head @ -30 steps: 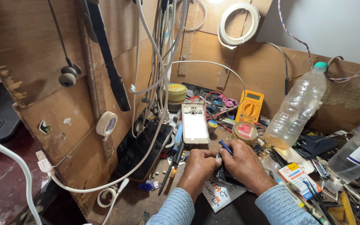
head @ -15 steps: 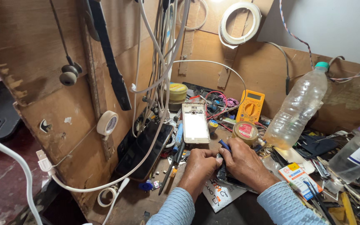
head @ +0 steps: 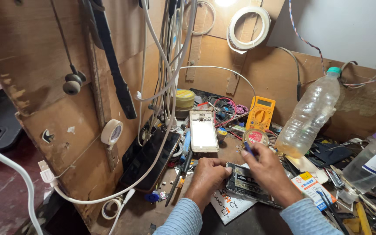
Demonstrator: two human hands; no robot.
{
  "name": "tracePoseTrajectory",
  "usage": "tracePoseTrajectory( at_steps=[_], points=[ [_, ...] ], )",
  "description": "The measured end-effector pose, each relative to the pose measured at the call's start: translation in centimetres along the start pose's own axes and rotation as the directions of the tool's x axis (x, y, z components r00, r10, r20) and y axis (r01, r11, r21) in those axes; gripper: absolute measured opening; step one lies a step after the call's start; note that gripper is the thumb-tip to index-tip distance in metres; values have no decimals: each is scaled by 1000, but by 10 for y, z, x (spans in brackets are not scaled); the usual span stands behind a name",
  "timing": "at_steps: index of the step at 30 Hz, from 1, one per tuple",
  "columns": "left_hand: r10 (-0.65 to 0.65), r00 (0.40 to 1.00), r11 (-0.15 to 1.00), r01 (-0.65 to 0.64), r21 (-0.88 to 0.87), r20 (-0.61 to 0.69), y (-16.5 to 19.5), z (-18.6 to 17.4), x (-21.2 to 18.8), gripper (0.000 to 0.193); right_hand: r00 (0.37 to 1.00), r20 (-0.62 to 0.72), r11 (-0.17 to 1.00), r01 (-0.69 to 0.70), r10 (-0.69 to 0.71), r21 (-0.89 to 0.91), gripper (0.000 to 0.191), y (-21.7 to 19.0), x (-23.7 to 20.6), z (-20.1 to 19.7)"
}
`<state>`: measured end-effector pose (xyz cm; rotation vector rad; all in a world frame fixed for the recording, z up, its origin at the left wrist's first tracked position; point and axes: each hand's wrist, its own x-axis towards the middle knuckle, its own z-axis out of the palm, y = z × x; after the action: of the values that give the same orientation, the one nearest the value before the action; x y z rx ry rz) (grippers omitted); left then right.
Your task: The person uses a small screwdriver to adjust components on a disassembled mobile phone chassis. They then place a new battery into the chassis and fit the phone's back cover over it.
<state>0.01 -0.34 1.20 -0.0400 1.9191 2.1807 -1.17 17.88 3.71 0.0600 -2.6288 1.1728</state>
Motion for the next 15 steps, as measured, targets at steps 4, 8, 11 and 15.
tracePoseTrajectory(
  at_steps=[4, 8, 11, 15],
  points=[
    [-39, 998, 997, 43, -68, 58, 0, -1, 2, 26, 996, 1, 979, -92, 93, 184, 33, -13, -12, -19],
    [-45, 996, 998, 49, -44, 74, 0, -2, 4, 27, 984, -87, 934, 176, -156, 311, 34, -29, -18, -30],
    [-22, 999, 1000, 23, -5, 42, -2, -2, 4, 27, 971, -171, 984, 173, -165, 33, 30, -37, -25, -35],
    [8, 1000, 1000, -8, -10, 5, -6, 0, 5, 24, 955, -246, 966, 207, -166, 156, 23, -46, -33, -38]
  ],
)
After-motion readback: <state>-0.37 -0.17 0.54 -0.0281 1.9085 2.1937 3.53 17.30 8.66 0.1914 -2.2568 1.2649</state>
